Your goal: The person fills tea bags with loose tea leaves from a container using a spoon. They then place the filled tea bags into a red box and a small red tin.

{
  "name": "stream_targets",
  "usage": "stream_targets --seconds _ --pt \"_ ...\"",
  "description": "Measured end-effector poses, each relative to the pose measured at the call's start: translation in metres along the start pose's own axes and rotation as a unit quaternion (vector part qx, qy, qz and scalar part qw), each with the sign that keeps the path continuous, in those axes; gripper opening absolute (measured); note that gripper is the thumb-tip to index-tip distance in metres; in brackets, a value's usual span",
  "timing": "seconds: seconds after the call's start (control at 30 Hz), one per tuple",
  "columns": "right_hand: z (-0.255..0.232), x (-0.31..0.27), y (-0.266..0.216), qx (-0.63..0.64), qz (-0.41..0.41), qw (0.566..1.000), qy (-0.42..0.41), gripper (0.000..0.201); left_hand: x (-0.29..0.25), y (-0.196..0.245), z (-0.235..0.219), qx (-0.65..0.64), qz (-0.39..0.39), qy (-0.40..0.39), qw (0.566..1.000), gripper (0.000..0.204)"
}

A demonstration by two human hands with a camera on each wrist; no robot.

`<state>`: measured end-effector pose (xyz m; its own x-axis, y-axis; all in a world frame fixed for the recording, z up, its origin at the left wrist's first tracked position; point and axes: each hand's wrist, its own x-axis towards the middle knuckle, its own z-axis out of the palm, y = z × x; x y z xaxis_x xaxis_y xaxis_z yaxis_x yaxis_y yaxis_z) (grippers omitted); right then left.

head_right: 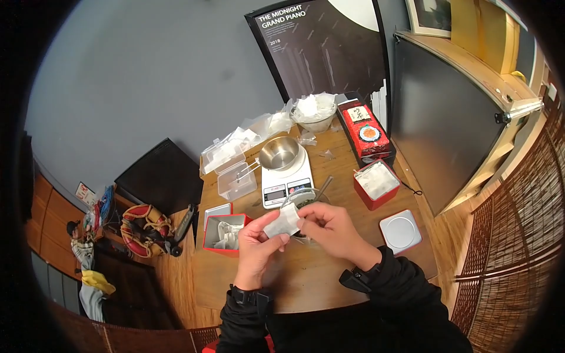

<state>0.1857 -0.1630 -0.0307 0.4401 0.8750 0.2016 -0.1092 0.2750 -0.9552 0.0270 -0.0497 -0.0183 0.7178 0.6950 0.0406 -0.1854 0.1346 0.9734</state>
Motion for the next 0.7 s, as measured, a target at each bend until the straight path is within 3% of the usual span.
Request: stream_targets --seconds 0.17,0.27,0.3,0.37,0.43,0.5,0.53,0.6,0.7 --pt "-0.013 0.007 0.006 0.013 -0.016 0.996 0.082 0.011 0.013 0.031 0.003 0.096 -0.055 -0.016 0.994 0.047" --pt "-0.018 0.01 0.009 0.013 -0.014 0.993 0.114 0.009 0.029 0.043 0.005 0.326 -0.039 -0.066 0.942 0.04" --pt "-0.019 0.01 0.011 0.013 -0.012 0.993 0.121 0.008 0.036 0.05 0.009 0.328 -0.042 -0.07 0.941 0.04" --pt "-0.02 0.01 0.012 0.015 -0.012 0.991 0.129 0.008 0.046 0.069 0.022 0.535 0.002 -0.139 0.833 0.04" --pt "-0.021 0.011 0.013 0.017 -0.013 0.991 0.133 0.008 0.053 0.073 0.037 0.548 0.035 -0.159 0.82 0.038" --pt "-0.022 0.012 0.015 0.021 -0.028 0.99 0.134 0.008 0.062 0.074 0.047 0.645 0.065 -0.204 0.734 0.037" --pt "-0.022 0.013 0.016 0.021 -0.029 0.99 0.137 0.008 0.065 0.076 0.052 0.645 0.067 -0.206 0.733 0.037" --pt "-0.023 0.014 0.017 0.012 -0.041 0.988 0.149 0.007 0.07 0.079 0.061 0.685 0.051 -0.228 0.69 0.035" --pt "-0.023 0.015 0.02 0.025 -0.04 0.988 0.146 0.008 0.078 0.08 0.062 0.693 0.025 -0.234 0.681 0.037"
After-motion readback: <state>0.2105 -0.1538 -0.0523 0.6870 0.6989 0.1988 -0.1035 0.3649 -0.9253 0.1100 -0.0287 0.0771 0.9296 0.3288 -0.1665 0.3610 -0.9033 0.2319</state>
